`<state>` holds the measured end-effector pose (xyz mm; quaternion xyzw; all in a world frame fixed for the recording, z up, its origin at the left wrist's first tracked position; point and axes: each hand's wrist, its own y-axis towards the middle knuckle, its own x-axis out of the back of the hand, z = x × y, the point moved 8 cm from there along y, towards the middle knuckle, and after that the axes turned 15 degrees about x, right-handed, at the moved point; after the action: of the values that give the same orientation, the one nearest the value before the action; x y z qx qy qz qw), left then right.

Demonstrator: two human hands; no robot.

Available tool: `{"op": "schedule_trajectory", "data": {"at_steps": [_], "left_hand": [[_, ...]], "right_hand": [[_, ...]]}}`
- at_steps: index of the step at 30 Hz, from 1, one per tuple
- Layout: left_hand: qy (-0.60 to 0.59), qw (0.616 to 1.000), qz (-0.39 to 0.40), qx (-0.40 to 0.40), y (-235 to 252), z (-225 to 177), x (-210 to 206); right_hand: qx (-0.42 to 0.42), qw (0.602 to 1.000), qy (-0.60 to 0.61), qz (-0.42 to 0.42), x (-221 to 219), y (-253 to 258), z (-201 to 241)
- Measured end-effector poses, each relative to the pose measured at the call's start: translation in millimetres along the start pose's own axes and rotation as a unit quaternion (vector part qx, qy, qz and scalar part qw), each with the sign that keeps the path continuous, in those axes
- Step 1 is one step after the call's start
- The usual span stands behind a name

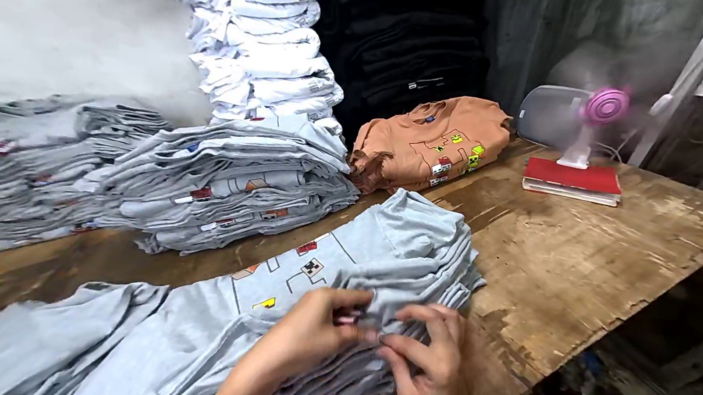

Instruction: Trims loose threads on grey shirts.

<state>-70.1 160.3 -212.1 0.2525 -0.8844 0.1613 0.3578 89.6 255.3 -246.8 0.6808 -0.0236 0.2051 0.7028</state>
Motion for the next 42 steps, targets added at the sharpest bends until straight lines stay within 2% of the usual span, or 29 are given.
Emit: {"op": "schedule_trajectory", "data": {"at_steps": [2,3,4,5,9,13,15,17,18,20,22,26,31,34,36,38,39,40,41,42], "left_hand": [[0.058,0.985,-0.159,0.017,5,-7,21],[0.083,0.966,-0.245,-0.009,6,-10,28],[0.105,0.948,-0.297,-0.047,9,-11,30],[0.118,0.942,-0.302,-0.088,11,-12,28],[0.115,0.953,-0.172,-0.219,1,-21,6],[0.147,0.917,-0.207,-0.309,-24,-35,-2],[0.171,0.905,-0.226,-0.318,-27,-37,-6],[0.176,0.898,-0.252,-0.314,-28,-38,-3],[0.175,0.895,-0.269,-0.310,-31,-38,0],[0.178,0.887,-0.304,-0.297,-36,-39,8],[0.184,0.880,-0.325,-0.295,-41,-39,12],[0.197,0.867,-0.333,-0.314,-49,-41,6],[0.233,0.850,-0.320,-0.348,-50,-53,-22],[0.200,0.870,-0.320,-0.317,-45,-50,-20],[0.153,0.927,-0.264,-0.218,-37,-40,-10],[0.102,0.989,-0.082,-0.060,-21,-20,-11],[0.074,0.997,0.009,-0.004,-14,-12,-16],[0.049,0.997,0.060,0.025,-7,-7,-19],[0.034,0.997,0.061,0.036,-1,-5,-18],[0.036,0.999,0.013,0.036,3,-5,-12]], "right_hand": [[0.005,0.998,0.065,-0.025,3,-1,0],[0.007,0.994,0.103,-0.035,7,-2,-1],[0.006,0.990,0.133,-0.039,9,-3,-3],[0.004,0.987,0.153,-0.042,11,-6,-5],[0.023,0.990,0.134,-0.049,20,-8,-2],[0.053,0.991,0.114,-0.041,24,-5,8],[0.034,0.996,0.067,-0.052,26,-5,9],[-0.043,0.994,-0.044,-0.086,32,-2,6],[-0.083,0.989,-0.097,-0.081,32,2,4],[-0.139,0.977,-0.160,-0.015,21,8,0],[-0.166,0.977,-0.135,0.024,6,4,-4],[-0.158,0.985,-0.025,-0.066,16,-8,-4],[-0.116,0.986,-0.057,-0.109,28,-12,9],[-0.045,0.994,-0.024,-0.094,29,-10,17],[0.027,0.998,0.043,-0.048,28,-11,23],[0.079,0.994,0.073,-0.027,27,-12,26],[0.070,0.996,0.050,-0.022,26,-13,26],[0.047,0.999,0.010,-0.013,22,-13,24],[0.027,0.999,-0.024,-0.007,17,-12,22],[0.018,0.999,-0.024,-0.012,13,-11,19]]}}
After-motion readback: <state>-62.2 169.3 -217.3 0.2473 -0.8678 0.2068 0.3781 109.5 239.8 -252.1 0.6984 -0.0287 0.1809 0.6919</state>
